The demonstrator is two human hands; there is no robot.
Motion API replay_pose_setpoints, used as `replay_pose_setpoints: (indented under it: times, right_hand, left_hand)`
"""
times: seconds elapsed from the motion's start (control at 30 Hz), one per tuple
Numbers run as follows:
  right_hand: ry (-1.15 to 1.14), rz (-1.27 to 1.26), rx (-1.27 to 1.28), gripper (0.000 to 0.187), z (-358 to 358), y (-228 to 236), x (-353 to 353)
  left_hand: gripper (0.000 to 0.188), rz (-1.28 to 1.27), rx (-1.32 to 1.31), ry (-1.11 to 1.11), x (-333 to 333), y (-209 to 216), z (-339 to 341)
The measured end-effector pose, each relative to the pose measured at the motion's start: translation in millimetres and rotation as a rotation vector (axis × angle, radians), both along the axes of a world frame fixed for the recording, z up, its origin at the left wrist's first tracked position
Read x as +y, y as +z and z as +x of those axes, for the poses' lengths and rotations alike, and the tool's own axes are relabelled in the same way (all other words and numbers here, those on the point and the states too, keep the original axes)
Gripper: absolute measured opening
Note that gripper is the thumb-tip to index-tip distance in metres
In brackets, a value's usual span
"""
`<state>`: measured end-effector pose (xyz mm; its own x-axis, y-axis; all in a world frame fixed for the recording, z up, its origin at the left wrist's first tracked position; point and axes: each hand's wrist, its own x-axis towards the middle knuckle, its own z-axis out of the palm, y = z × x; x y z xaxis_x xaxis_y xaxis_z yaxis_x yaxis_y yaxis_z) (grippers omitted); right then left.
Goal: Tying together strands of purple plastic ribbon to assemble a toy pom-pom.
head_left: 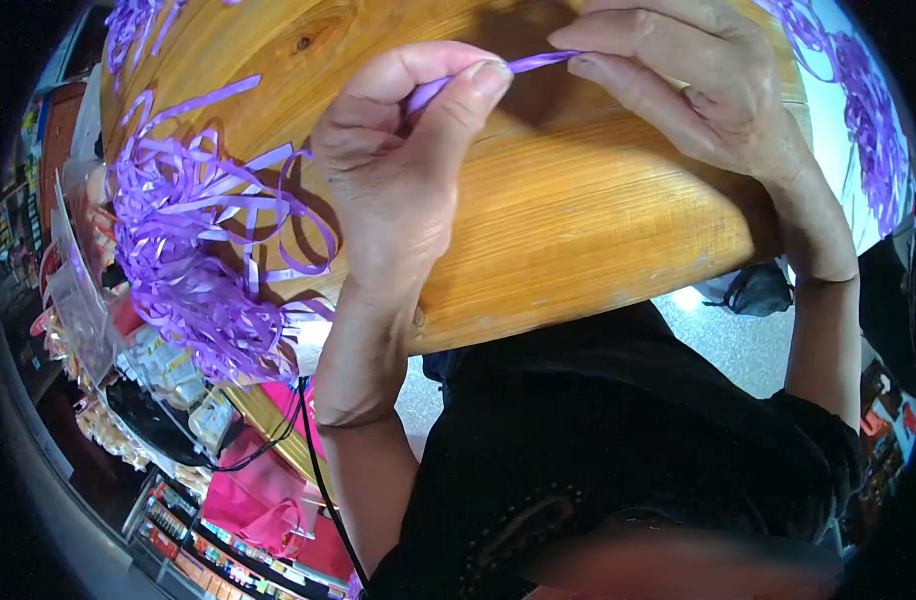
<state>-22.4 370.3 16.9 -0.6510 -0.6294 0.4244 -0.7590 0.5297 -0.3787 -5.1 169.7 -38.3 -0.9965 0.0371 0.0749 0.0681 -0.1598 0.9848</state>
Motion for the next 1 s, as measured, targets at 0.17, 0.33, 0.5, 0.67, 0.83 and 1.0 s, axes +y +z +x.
replay_pose_setpoints:
  times: [0.17, 0.33, 0.5, 0.67, 0.83, 1.0]
  right_hand:
    - [-0.012, -0.141, -0.124, 0.034, -6, -7, 7]
    - [0.042, -0.181, -0.100, 0.041, -6, -13, 9]
    - [0.055, -0.196, -0.078, 0.032, -14, -28, 6]
    - [0.050, -0.037, 0.012, 0.015, 0, -7, 7]
    - [-0.033, 0.051, 0.196, 0.007, -10, -10, 20]
    - [-0.181, -0.091, 0.101, 0.010, -11, -2, 23]
  left_hand:
    - [0.010, 0.060, -0.105, -0.062, -10, 1, -2]
    - [0.011, 0.067, -0.084, -0.077, -3, 0, 0]
    - [0.011, 0.047, -0.082, -0.086, 1, -2, 2]
    - [0.009, -0.198, 0.023, -0.047, 0, 1, 2]
    - [0.009, -0.144, 0.065, 0.084, -23, 2, -10]
    - [0.008, -0.041, 0.024, 0.100, -22, -2, -14]
